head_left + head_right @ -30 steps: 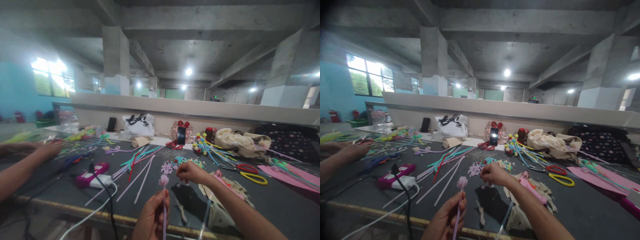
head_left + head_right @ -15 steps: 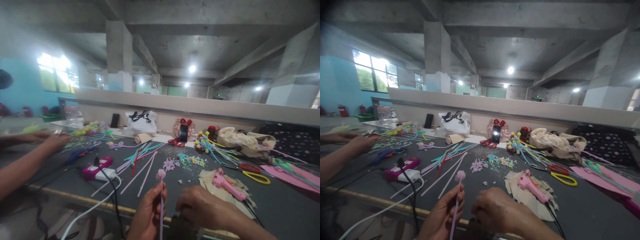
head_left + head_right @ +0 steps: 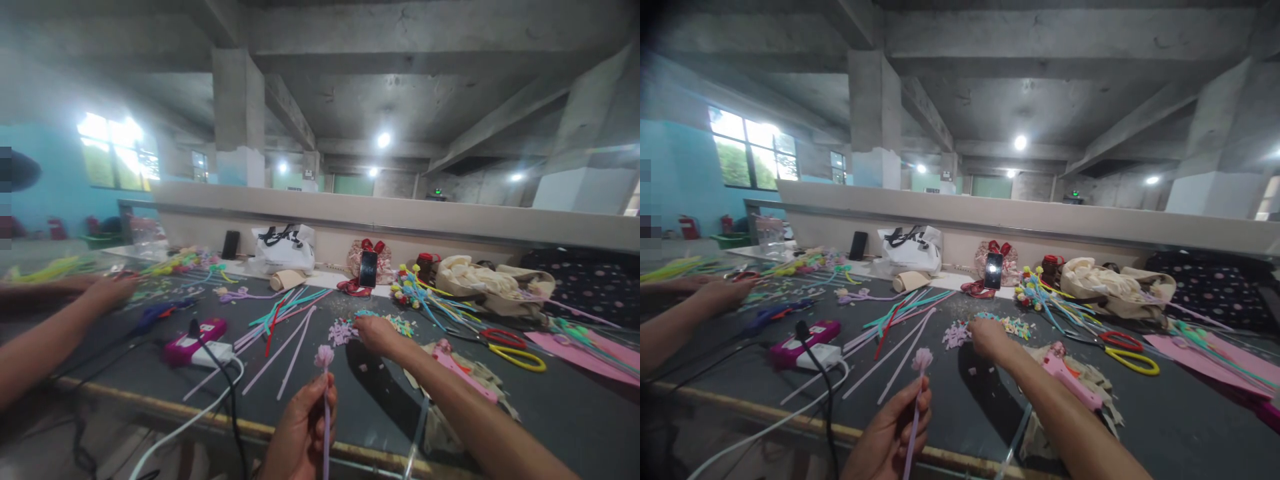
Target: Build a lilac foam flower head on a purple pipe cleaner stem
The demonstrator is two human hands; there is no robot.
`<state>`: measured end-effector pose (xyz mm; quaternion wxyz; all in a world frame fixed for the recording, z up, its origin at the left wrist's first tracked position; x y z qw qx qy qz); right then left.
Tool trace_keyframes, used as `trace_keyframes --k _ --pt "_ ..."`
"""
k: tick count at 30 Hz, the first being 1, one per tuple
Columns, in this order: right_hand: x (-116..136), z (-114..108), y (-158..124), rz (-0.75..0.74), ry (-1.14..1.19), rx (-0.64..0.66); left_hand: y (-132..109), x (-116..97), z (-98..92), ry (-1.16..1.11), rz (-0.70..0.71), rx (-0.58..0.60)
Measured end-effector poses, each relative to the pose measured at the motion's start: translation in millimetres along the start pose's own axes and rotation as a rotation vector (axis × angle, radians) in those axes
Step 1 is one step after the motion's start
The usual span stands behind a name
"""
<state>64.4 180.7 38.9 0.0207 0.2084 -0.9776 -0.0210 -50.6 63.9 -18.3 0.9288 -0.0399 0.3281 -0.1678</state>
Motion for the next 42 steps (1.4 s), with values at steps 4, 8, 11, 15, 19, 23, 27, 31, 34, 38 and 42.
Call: trace_keyframes --k 4,8,11,15,19,23,27,31,34,38,42 --pt "2.7 8.8 15.8 -0.028 -0.011 0.013 -1.0 0.1 -4.3 0.006 -0.007 -0.018" --pt "7.3 4.0 7.6 -0.105 0.048 0.005 -2.7 1.9 -7.6 -0.011 -0.021 -0.027" --pt "-1.2 -7.2 -6.8 -0.108 0.088 -0.057 -2.9 2.2 -7.1 -0.027 -0.002 -0.017" --pt "-18.0 -10.8 -24.8 -0.069 0.106 -0.1 -1.4 6.5 -5.1 -0.025 -0.019 -0.023" --pt "-22.9 -3.7 -29.8 -0.06 0.11 -0.073 -1.2 9.5 -2.4 -0.013 -0.029 -0.043" --pt "-12.2 3.0 -19.9 -0.063 0.104 -0.018 -2.6 9.1 -0.5 -0.004 -0.03 -0.039" --pt "3.8 12.7 -8.2 -0.06 0.068 0.026 -3.3 7.0 -3.8 -0.012 -0.028 -0.042" --pt "9.1 21.9 -4.3 -0.032 0.036 0.037 -2.7 6.2 -7.2 -0.031 -0.033 -0.052" --pt "6.3 20.9 -5.9 -0.027 0.048 0.03 -2.3 5.6 -6.5 -0.046 -0.038 -0.054" --pt "-1.2 10.2 -13.3 -0.049 0.111 -0.004 -1.9 6.1 -4.7 -0.039 -0.05 -0.06" --pt "-10.4 4.3 -23.3 -0.047 0.19 -0.038 -1.8 7.2 0.4 -0.033 -0.036 -0.035"
Point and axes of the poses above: each hand's wrist, its own y-axis towards the middle knuckle, its own z-axis out of the palm, x = y × z, the point moved 7 cm from there along y, towards the middle knuckle, and after that the axes turned 1 degree about y, right-handed, at the moved point
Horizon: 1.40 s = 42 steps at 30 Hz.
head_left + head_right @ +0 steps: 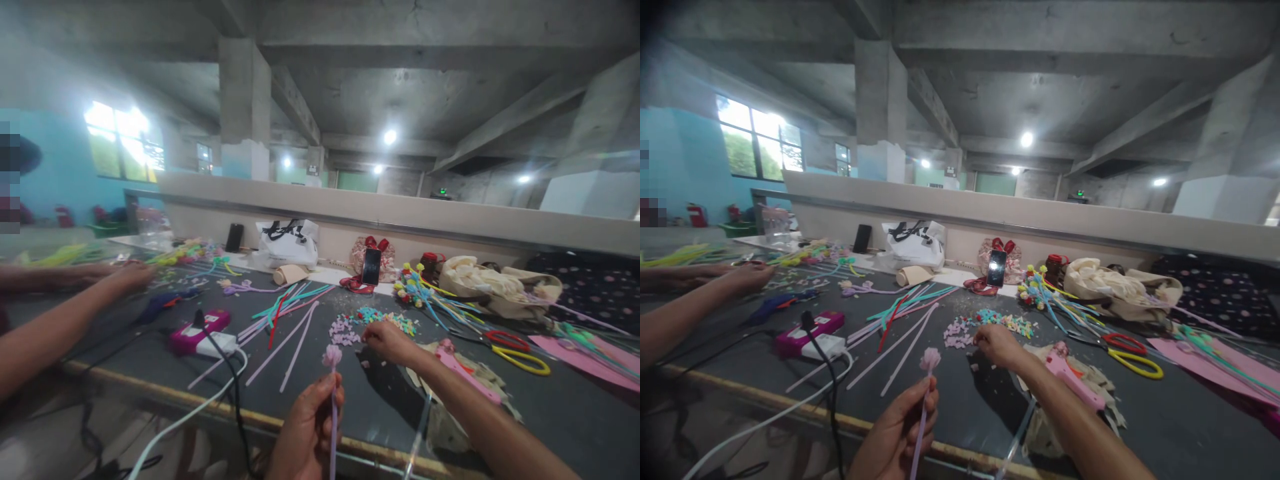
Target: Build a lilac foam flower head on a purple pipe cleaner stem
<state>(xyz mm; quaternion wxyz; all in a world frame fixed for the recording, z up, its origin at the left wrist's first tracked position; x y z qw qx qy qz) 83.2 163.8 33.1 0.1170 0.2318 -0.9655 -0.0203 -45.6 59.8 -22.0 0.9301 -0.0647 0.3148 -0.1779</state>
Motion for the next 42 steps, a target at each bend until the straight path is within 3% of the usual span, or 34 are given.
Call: trace_keyframes --k 23,36,42 --pt "-13.0 2.7 -4.7 0.1 0.334 -0.049 3.6 7.5 -2.0 0.037 -0.034 -0.009" --pt "-21.8 -0.3 -16.2 0.097 0.9 -0.137 3.5 12.9 1.8 0.037 -0.062 -0.019" --pt "-1.9 -13.2 -36.3 0.086 1.064 -0.178 3.2 16.6 16.5 0.066 -0.088 0.019"
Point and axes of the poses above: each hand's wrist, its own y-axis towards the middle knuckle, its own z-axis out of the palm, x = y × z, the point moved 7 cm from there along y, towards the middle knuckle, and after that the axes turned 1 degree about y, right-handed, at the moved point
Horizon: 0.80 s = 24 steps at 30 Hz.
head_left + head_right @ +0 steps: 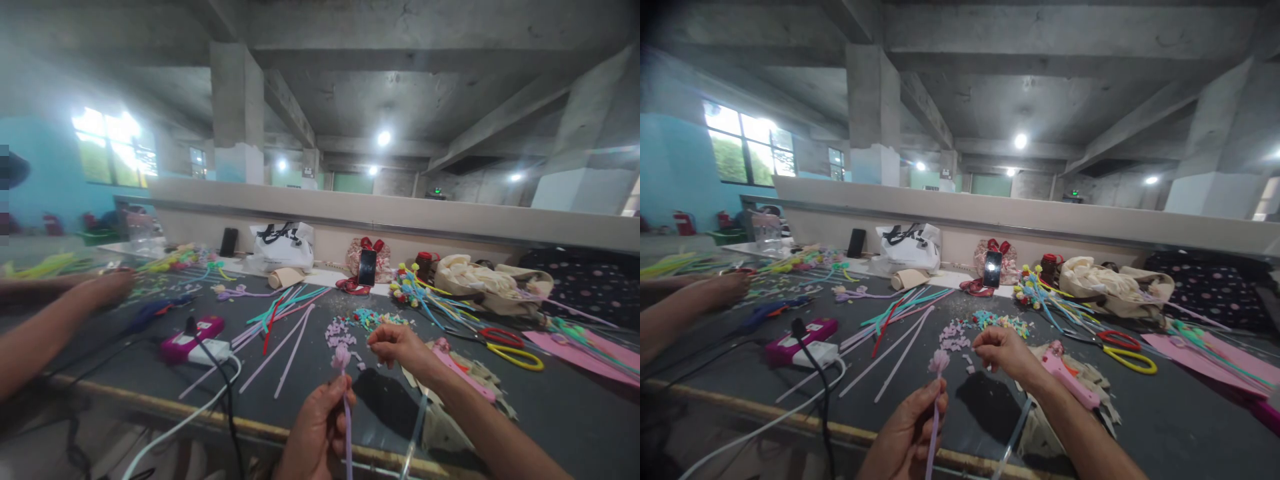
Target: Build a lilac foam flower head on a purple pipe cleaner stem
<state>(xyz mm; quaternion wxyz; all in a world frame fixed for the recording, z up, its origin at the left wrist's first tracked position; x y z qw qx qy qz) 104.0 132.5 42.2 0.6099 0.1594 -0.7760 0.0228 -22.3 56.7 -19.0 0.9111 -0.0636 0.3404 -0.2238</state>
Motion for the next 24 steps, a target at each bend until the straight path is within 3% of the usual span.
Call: trace_keyframes --k 10,17,24 --pt "28.5 30.5 -44.3 0.06 0.178 0.051 2.5 3.1 12.2 0.002 -0.011 -0.034" --pt "31.7 41.4 -47.7 0.06 0.17 0.097 -0.4 7.0 12.5 -0.054 0.008 0.008" --pt "31.3 44.3 -48.1 0.04 0.047 0.062 -3.8 4.3 10.4 0.002 0.072 0.007"
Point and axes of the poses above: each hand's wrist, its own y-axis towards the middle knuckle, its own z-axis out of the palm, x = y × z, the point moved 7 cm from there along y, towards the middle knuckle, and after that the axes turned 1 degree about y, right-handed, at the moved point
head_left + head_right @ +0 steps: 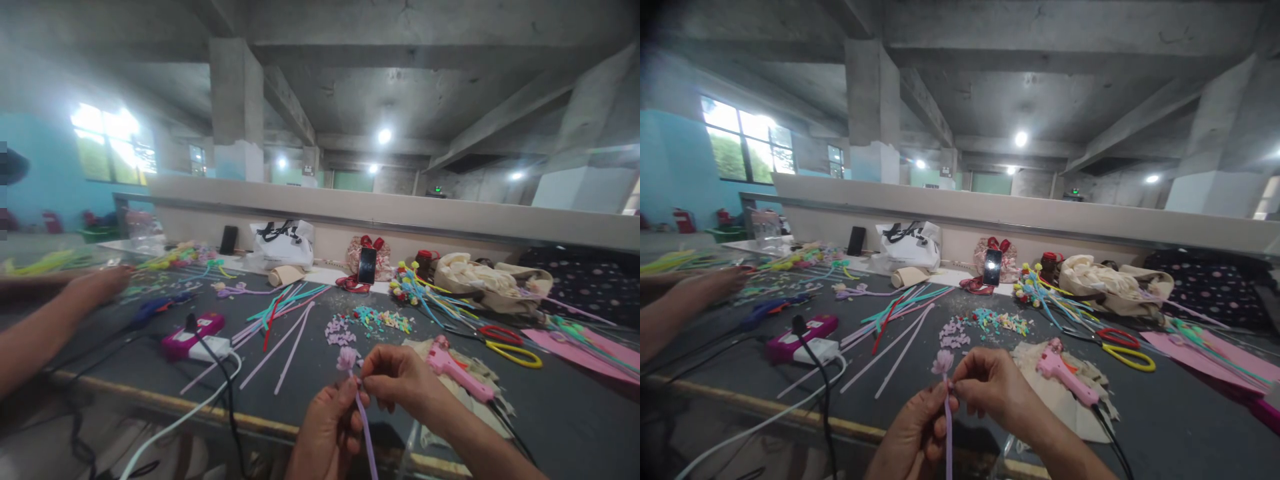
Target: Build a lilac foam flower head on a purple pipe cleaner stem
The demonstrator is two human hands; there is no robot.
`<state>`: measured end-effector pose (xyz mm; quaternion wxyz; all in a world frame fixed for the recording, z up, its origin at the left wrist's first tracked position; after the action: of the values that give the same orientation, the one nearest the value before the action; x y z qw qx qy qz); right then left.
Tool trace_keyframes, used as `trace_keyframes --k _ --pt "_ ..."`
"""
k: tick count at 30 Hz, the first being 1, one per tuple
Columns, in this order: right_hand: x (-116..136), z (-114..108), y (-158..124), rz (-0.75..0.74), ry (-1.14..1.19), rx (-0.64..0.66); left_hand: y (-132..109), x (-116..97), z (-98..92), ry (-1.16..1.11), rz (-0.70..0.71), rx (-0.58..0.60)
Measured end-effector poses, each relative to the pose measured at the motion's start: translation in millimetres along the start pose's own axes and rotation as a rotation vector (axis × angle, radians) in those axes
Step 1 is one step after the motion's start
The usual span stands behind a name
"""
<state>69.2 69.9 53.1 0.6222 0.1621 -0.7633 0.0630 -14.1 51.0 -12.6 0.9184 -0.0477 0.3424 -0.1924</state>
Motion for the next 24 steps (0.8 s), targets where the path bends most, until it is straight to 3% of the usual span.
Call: trace_keyframes --k 4,7,14,24 --pt "6.5 5.5 -3.0 -0.029 -0.047 0.01 1.3 -0.8 2.7 0.052 0.026 0.062" --pt "7.8 7.5 -5.1 -0.011 0.052 0.047 3.2 1.1 5.4 0.072 0.0 0.105" --pt "-0.9 -9.2 -9.6 0.044 0.223 -0.027 0.3 1.4 2.9 0.061 -0.01 0.052" --pt "-6.5 -1.0 -17.4 0.018 0.194 -0.003 -2.7 0.4 1.6 0.131 0.053 0.054"
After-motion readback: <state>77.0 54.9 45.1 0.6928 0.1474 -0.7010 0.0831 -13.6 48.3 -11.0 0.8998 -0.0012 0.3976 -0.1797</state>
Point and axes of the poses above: each hand's wrist, its own y-axis towards the middle knuckle, its own z-axis out of the palm, x = y × z, the point moved 7 cm from there along y, towards the middle knuckle, and after that the axes turned 1 degree about y, right-handed, at the moved point
